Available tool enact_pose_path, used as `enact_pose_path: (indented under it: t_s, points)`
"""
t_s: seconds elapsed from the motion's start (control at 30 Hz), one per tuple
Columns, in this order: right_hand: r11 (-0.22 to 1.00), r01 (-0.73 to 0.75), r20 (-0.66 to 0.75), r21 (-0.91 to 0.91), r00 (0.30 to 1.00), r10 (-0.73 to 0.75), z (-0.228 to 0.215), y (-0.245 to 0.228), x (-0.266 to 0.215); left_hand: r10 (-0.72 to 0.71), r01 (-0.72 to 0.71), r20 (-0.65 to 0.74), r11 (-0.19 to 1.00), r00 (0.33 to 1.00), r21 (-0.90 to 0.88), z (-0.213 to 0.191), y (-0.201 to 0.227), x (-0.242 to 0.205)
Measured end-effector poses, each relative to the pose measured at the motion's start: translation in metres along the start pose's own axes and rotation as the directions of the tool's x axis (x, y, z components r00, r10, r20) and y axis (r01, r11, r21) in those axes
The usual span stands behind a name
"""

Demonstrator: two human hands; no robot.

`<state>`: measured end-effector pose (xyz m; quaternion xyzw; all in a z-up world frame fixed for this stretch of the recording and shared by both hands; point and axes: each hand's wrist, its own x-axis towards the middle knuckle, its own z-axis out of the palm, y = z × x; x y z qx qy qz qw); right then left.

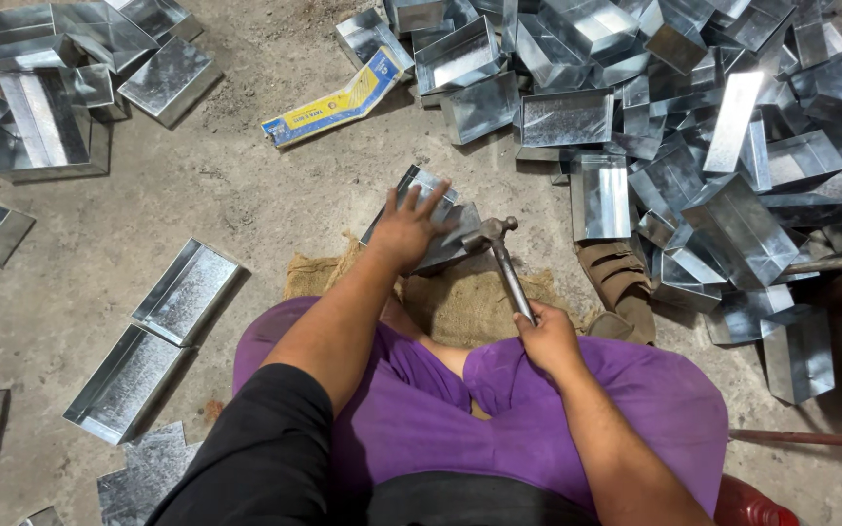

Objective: The person sits on the floor and repeatedly hammers small rectangular metal pieces to flatten or shape them. They pick up each piece, strike it with a hammer, and place it aside, continuing the process with multiple items.

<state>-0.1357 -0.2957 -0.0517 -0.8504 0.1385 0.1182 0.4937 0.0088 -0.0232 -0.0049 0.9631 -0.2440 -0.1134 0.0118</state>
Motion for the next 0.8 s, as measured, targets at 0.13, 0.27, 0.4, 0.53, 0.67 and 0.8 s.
enact_pose_path:
  t_s: [0.13,0.27,0.4,0.53,0.67,0.8]
  points:
    - [0.821,-0.372,0.198,0.432,0.928,0.317,-0.003,0.006,0.009,0.060,-0.063,0.078,0.997,0.995,0.044,-0.003,-0.003,-0.007]
    - [0.740,-0.408,0.214,0.535,0.913,0.348,-0.001,0.003,0.013,-0.035,-0.107,-0.474,0.957,0.880,-0.270,-0.003,-0.021,-0.002]
    - [0.811,-0.342,0.139,0.475,0.939,0.315,0.006,0.002,0.001,-0.476,-0.107,-0.452,0.590,0.755,-0.800,0.022,-0.023,0.008]
    - [0.911,-0.173,0.018,0.375,0.984,0.180,-0.003,-0.013,-0.009,-0.571,-0.227,-0.484,0.463,0.663,-0.857,0.051,-0.021,0.019]
    - [0.961,0.216,-0.173,0.175,0.967,-0.186,-0.022,-0.041,-0.026,-0.505,-0.385,-0.517,0.348,0.691,-0.855,0.067,-0.024,0.031]
    - [0.932,0.317,-0.367,-0.178,0.857,-0.361,-0.052,-0.090,-0.055,-0.352,-0.492,-0.688,0.501,0.635,-0.712,0.073,-0.029,0.034]
